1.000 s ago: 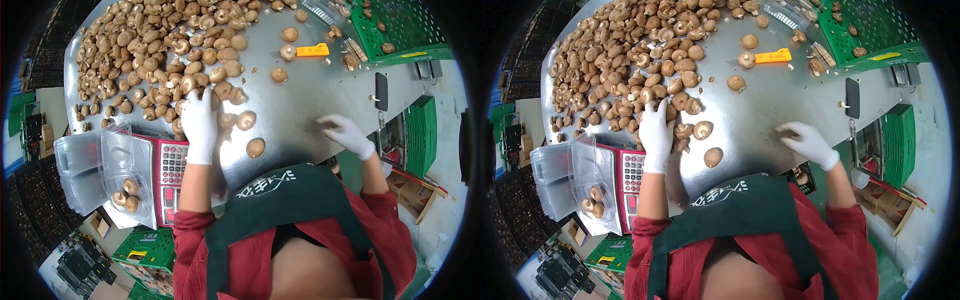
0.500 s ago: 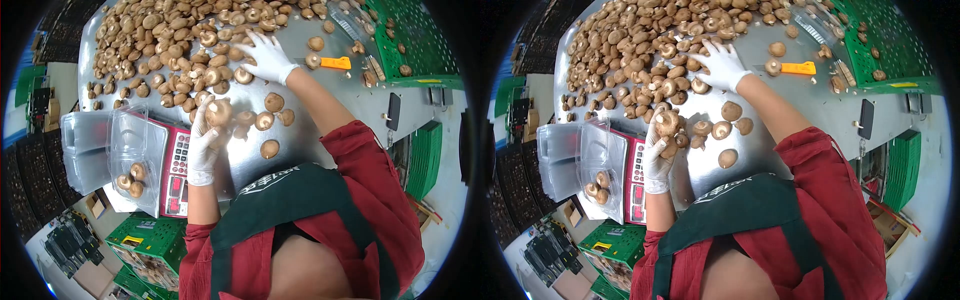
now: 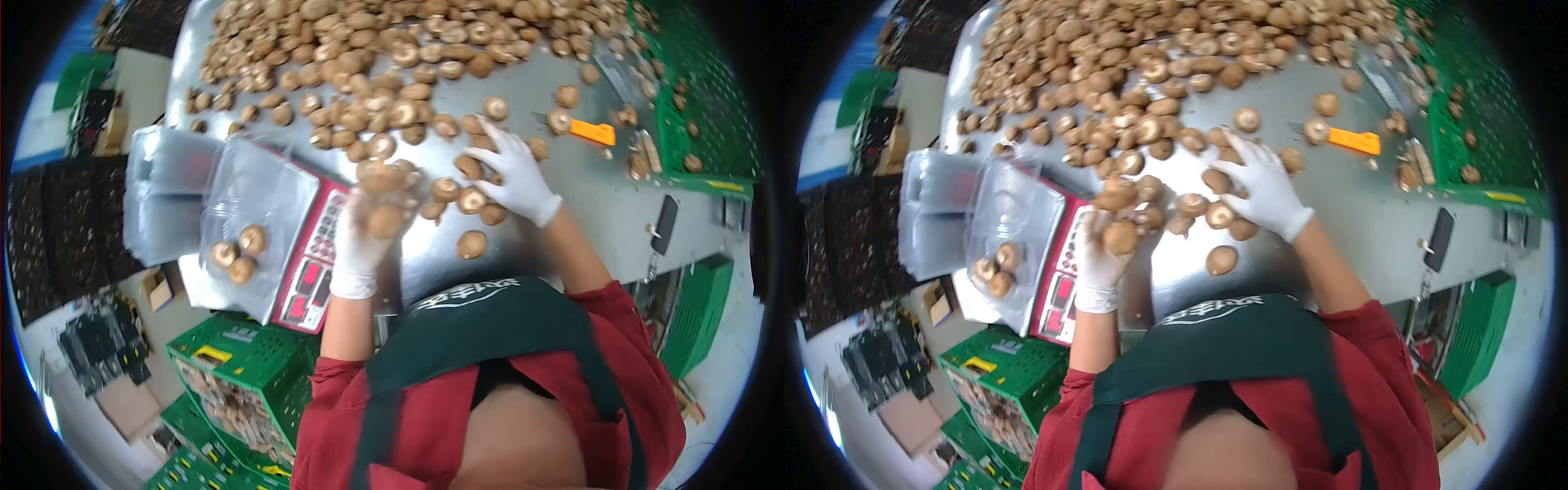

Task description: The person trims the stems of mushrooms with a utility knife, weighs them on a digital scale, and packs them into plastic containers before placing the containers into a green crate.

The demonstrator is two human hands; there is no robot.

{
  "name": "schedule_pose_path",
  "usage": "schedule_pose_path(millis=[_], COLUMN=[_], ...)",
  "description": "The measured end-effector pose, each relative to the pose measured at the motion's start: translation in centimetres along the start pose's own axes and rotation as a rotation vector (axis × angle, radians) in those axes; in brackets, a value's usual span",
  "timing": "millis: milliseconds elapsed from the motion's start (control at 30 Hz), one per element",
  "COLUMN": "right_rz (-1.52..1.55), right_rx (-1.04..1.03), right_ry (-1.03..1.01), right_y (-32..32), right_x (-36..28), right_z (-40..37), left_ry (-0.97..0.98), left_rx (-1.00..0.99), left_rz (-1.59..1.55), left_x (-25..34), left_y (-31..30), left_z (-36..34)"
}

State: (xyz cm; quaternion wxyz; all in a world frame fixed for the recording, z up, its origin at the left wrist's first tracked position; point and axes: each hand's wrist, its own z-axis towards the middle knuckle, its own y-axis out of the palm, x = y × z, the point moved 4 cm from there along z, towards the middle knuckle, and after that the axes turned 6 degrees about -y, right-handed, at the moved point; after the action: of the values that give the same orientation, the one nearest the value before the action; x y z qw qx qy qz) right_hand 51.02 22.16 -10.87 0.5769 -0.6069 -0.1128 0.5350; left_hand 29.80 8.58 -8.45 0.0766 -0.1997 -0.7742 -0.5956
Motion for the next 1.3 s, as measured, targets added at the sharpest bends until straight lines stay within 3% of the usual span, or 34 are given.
schedule_pose_path(millis=[33,67,133,233,267,333,367,400,467,567,667,700,800,933,967,1067,1100,1200,1300], right_rz=[0.007,0.034,0.064,0.098,0.098,0.039,0.024,0.016,0.014,0.024,0.04,0.07,0.03,0.021,0.142,1.162,1.171,1.588,1.579], right_rx=[-0.024,-0.029,-0.047,0.073,0.115,0.181,0.213,0.247,0.295,0.301,0.279,0.262,0.168,-0.006,0.056,0.087,0.099,0.134,0.163], right_ry=[-0.024,-0.036,-0.037,0.059,0.106,0.213,0.244,0.269,0.309,0.325,0.284,0.255,0.205,0.268,0.266,0.403,0.503,0.389,0.404], right_y=[-0.2,-0.5,-1.8,-3.8,-4.6,-5.9,-6.1,-6.6,-7.6,-7.5,-6.3,-5.7,-2.9,0.4,0.5,-0.7,-1.3,-1.5,-1.7], right_x=[-0.4,-0.9,-1.9,-1.0,-0.2,1.5,2.8,3.6,4.0,4.3,3.5,3.0,1.8,2.4,3.0,3.4,3.7,3.8,3.4], right_z=[0.0,0.0,-0.2,-1.2,-2.0,-3.6,-4.3,-4.8,-5.4,-5.6,-4.2,-3.3,-0.2,1.7,1.6,1.3,0.9,0.0,-0.4], left_ry=[0.032,0.04,0.297,0.61,0.851,0.964,1.074,1.088,0.497,0.625,1.033,1.06,1.094,0.793,0.718,0.609,0.606,0.462,0.421], left_rx=[0.281,0.208,0.343,0.801,0.897,1.195,1.155,1.24,1.03,1.145,1.319,1.282,0.919,0.496,0.45,0.332,0.306,0.302,0.171], left_rz=[0.185,0.311,0.805,1.574,1.548,1.772,1.634,2.129,2.27,2.512,2.481,2.355,2.175,2.108,2.085,2.031,1.973,1.782,1.514], left_x=[0.1,0.6,2.6,8.2,9.8,13.0,13.7,14.5,16.5,14.7,13.5,12.6,8.0,1.3,0.0,-2.7,-3.3,-3.8,-4.4], left_y=[0.0,1.1,4.3,6.4,5.6,5.5,4.1,4.1,-0.9,-1.0,2.0,3.1,5.6,5.8,5.5,5.3,4.9,5.9,7.0], left_z=[-0.9,-1.4,-3.9,-9.7,-11.3,-13.6,-14.2,-14.5,-15.1,-14.5,-13.7,-13.1,-8.4,-1.4,-0.2,2.4,3.3,5.9,8.9])
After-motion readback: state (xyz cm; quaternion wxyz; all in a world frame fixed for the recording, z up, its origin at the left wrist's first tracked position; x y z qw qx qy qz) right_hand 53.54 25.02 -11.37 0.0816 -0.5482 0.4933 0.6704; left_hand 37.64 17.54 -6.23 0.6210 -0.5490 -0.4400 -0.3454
